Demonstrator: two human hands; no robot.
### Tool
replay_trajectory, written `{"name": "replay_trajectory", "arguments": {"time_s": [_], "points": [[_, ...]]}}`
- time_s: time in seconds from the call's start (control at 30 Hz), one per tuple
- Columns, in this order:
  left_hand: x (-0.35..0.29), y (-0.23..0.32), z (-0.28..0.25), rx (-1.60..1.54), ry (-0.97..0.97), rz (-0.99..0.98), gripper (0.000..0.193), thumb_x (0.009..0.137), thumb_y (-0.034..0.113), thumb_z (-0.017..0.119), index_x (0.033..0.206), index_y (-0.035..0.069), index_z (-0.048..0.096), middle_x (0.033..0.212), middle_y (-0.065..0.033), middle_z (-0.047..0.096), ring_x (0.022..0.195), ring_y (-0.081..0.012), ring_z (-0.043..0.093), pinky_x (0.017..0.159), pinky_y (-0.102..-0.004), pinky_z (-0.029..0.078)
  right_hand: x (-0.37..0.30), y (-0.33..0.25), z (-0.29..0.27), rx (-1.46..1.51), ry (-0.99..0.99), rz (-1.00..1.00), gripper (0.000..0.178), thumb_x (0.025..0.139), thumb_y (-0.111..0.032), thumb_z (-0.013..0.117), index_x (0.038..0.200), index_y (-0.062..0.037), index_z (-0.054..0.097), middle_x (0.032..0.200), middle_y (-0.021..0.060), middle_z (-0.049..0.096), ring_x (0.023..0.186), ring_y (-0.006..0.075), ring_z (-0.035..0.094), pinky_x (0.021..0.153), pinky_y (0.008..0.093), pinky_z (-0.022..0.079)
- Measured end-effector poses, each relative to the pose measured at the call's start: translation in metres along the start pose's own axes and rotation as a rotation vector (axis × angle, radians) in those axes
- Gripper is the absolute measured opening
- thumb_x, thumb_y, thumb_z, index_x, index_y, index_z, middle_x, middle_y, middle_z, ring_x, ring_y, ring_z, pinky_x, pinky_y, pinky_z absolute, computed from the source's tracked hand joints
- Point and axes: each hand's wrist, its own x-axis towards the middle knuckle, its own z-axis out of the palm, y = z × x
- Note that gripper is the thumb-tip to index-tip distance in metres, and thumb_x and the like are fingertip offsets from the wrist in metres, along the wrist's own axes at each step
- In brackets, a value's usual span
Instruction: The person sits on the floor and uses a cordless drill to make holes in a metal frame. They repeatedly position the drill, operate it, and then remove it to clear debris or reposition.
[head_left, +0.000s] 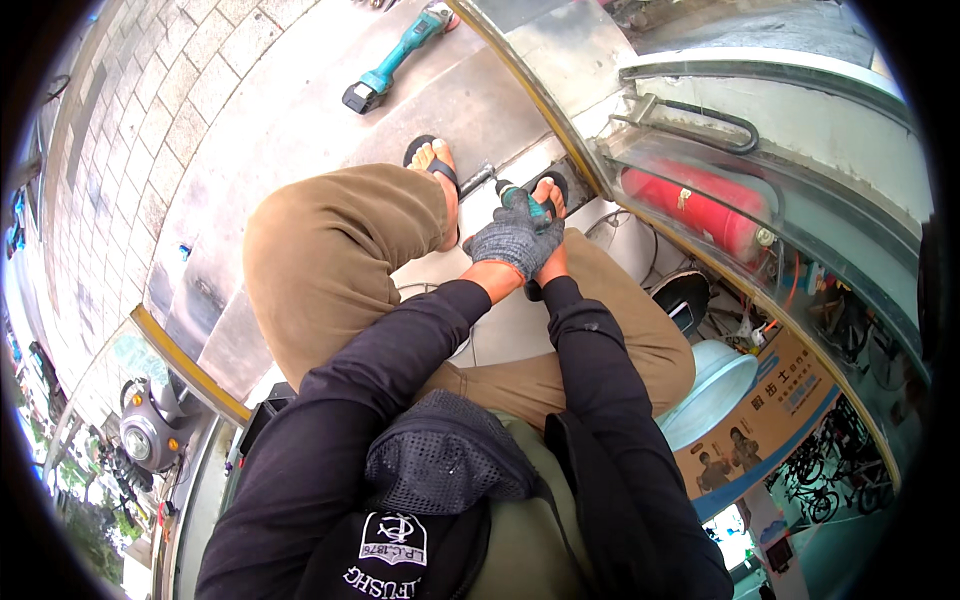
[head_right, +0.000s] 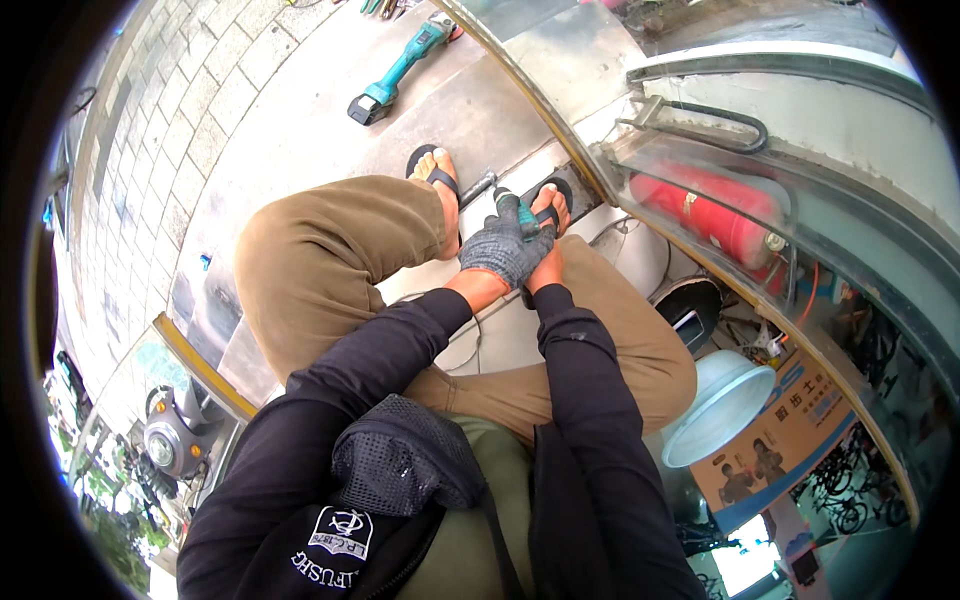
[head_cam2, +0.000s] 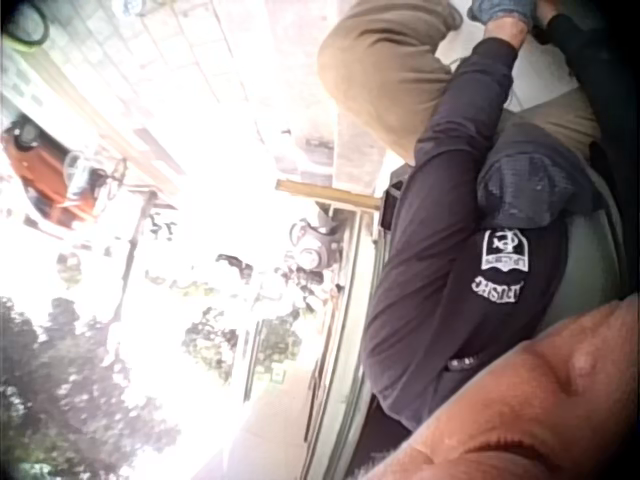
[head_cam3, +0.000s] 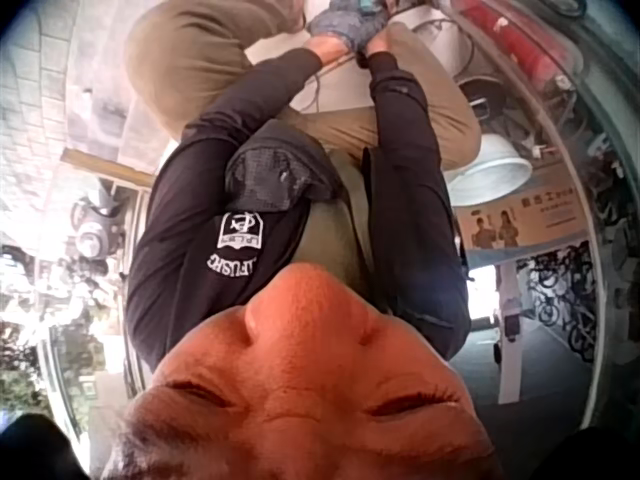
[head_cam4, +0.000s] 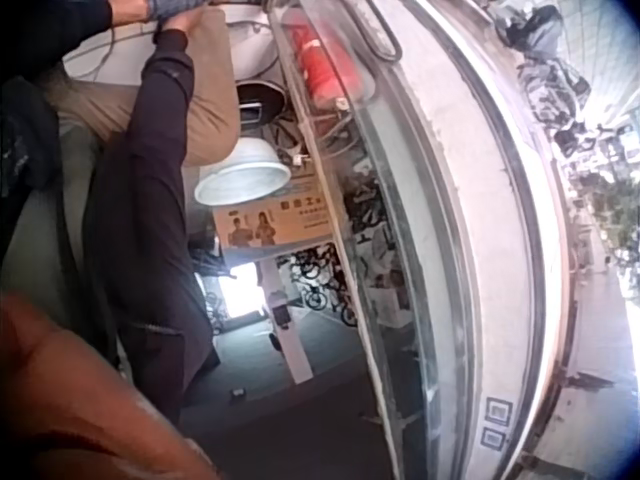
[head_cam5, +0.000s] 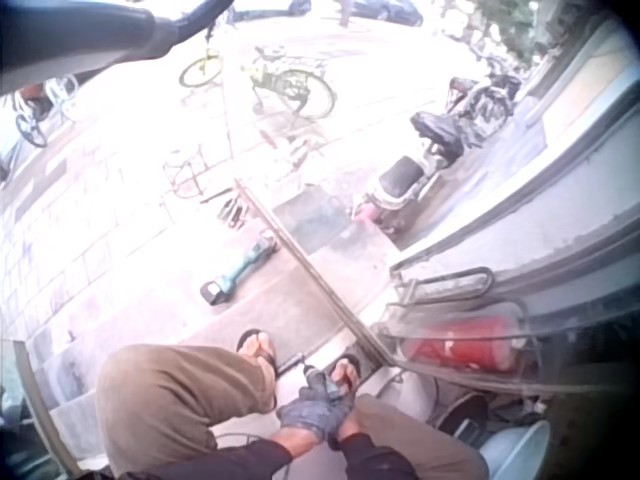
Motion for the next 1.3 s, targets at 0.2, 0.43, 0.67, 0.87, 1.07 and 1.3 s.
{"name": "replay_trajectory", "arguments": {"time_s": [0.2,0.43,0.67,0.87,1.07,1.3], "points": [[0.000,-0.005,0.003,0.000,0.002,0.031,0.099,0.097,0.072,0.058,0.156,-0.005,0.038,0.123,-0.0436,0.067,0.111,-0.0558,0.073,0.098,-0.0575,0.059,0.002,0.002,0.004,0.025,-0.005,0.001,0.047,0.099,-0.037,0.073,0.132,-0.0041,0.065,0.117,0.0165,0.075,0.107,0.0356,0.069,0.093,0.0448,0.056],[-0.007,0.000,-0.002,0.014,-0.013,-0.013,0.098,0.097,0.070,0.062,0.156,-0.004,0.039,0.122,-0.0423,0.068,0.111,-0.0544,0.073,0.097,-0.0576,0.059,0.003,0.007,0.007,0.044,-0.030,0.009,0.044,0.100,-0.034,0.071,0.132,-0.0041,0.065,0.119,0.0139,0.074,0.108,0.0321,0.068,0.093,0.0427,0.056],[0.002,-0.001,0.004,-0.022,-0.025,-0.015,0.095,0.095,0.070,0.064,0.152,-0.003,0.042,0.120,-0.0408,0.070,0.108,-0.0538,0.074,0.096,-0.0574,0.059,0.023,0.064,0.031,1.173,-0.278,0.311,0.042,0.102,-0.032,0.070,0.133,-0.0042,0.065,0.121,0.0113,0.073,0.109,0.0286,0.066,0.094,0.0405,0.056],[-0.001,-0.002,-0.004,0.041,0.010,0.021,0.094,0.096,0.070,0.064,0.150,-0.002,0.042,0.119,-0.0400,0.070,0.109,-0.0534,0.074,0.096,-0.0569,0.059,0.002,0.000,0.012,-0.088,0.043,-0.004,0.069,0.093,-0.049,0.077,0.140,-0.0029,0.057,0.122,0.0250,0.074,0.114,0.0455,0.071,0.096,0.0488,0.056],[0.000,0.004,-0.007,0.047,-0.028,0.008,0.095,0.095,0.073,0.063,0.151,-0.001,0.043,0.123,-0.0399,0.069,0.111,-0.0523,0.074,0.096,-0.0553,0.060,-0.001,-0.014,-0.004,-0.077,0.044,-0.039,0.080,0.093,-0.049,0.077,0.151,-0.0046,0.045,0.133,0.0264,0.067,0.121,0.0458,0.067,0.099,0.0494,0.054],[0.003,0.005,-0.007,0.043,-0.054,0.011,0.096,0.096,0.073,0.061,0.155,-0.001,0.043,0.123,-0.0397,0.069,0.116,-0.0517,0.073,0.099,-0.0545,0.058,-0.005,-0.017,-0.003,-0.026,0.063,-0.082,0.094,0.093,-0.050,0.077,0.163,-0.0067,0.032,0.144,0.0280,0.059,0.129,0.0461,0.062,0.103,0.0501,0.053]]}}
